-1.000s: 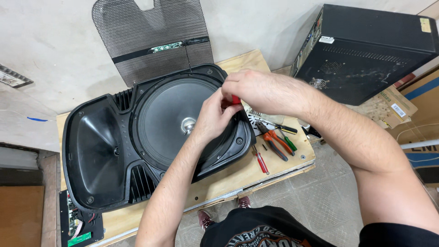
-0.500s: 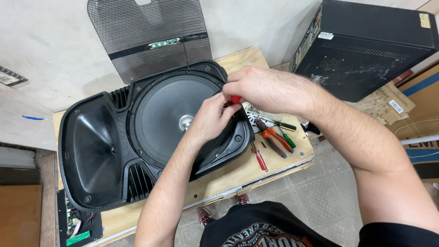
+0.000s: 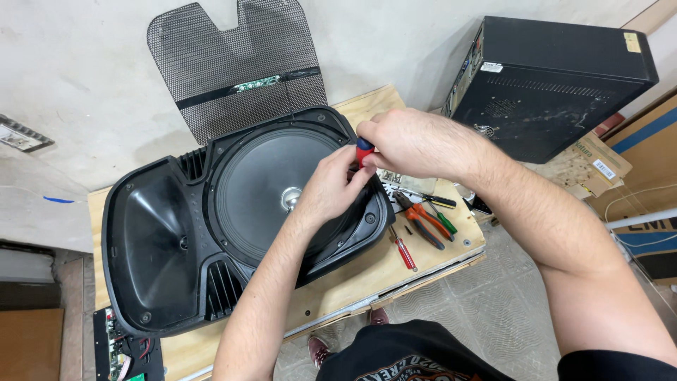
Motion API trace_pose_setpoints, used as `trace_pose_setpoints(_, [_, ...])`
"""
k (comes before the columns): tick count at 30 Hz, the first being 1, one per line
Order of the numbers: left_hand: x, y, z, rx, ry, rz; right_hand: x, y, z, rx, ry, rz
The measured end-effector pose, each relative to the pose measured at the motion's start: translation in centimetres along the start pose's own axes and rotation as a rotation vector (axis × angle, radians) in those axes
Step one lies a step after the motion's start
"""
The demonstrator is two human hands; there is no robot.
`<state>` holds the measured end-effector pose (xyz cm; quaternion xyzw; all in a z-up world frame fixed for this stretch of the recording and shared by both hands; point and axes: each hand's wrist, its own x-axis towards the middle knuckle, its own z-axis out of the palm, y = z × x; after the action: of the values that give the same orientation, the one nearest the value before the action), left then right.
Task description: The person uses a screwdriver to remove screws from the perimeter of a large speaker cone and then removes the central dust cap. The removed screws are placed into a small plastic bag on the workbench.
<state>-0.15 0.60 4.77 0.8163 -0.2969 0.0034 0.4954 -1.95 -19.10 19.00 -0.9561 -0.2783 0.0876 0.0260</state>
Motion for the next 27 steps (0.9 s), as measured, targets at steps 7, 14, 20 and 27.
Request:
trace_pose_setpoints(7, [0.3,-1.2,0.1,0.120,0.076,0.062,-0.6,-2.3,-1.3,0.090,-0.023,0.072])
trace_pose_setpoints(14, [1.0,-1.6,-0.6,0.005,0.021,-0.023,-0.5,-2.8,-1.0,0.072,0.049,0.092])
trace_pose_setpoints(20, [1.2,-1.9,-1.4,0.037,-0.079,-0.043,-0.1,-2.6,0.8,0.109,0.136,0.112])
trace_pose_setpoints(27, [0.8,-1.7,-2.2,-0.049,-0.117,-0.034,0.9,-2.1,2.4,0.056,0.162,0.200])
